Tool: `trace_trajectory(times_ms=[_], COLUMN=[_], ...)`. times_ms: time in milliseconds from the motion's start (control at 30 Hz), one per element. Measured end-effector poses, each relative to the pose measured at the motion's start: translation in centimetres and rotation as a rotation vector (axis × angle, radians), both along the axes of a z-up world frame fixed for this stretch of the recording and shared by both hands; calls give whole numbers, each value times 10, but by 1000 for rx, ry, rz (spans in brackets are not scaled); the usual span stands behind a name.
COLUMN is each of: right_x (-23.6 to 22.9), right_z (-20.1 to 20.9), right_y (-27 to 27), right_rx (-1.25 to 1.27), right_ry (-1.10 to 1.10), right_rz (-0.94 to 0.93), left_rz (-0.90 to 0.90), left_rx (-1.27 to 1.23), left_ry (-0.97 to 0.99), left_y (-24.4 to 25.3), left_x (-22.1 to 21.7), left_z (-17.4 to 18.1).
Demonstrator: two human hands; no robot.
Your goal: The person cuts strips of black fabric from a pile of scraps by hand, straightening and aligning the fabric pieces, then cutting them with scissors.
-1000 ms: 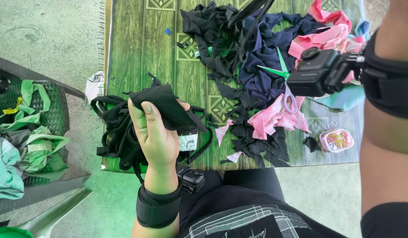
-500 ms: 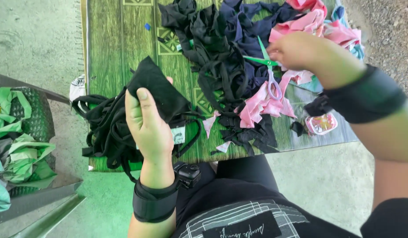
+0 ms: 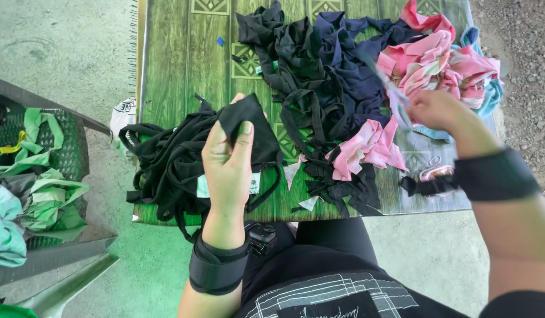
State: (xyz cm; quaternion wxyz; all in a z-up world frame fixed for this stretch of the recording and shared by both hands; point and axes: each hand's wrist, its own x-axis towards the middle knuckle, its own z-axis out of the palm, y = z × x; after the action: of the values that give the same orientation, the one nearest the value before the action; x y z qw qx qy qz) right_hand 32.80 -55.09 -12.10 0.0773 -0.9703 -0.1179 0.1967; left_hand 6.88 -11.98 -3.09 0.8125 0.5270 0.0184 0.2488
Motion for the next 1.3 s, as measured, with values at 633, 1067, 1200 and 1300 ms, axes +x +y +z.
trace_trajectory(times_ms=[633,1067,1200,1300], right_x=[-164,-169,-168,-171], right_z=[118,99,100,103], right_y=[162,186,197,207], right_rx=[1894,1495,1657,1727], right_ry=[762,469,378,298], right_rz=[-95,17,-124,-204], left_rz=[-409,-466,35,282], left_rx=[259,262,725,1037], left_ry=[104,105,135,-50], left_y=[-45,-45,-44,-51], left_x=[-3,-13,-13,-14], left_z=[31,51,51,50])
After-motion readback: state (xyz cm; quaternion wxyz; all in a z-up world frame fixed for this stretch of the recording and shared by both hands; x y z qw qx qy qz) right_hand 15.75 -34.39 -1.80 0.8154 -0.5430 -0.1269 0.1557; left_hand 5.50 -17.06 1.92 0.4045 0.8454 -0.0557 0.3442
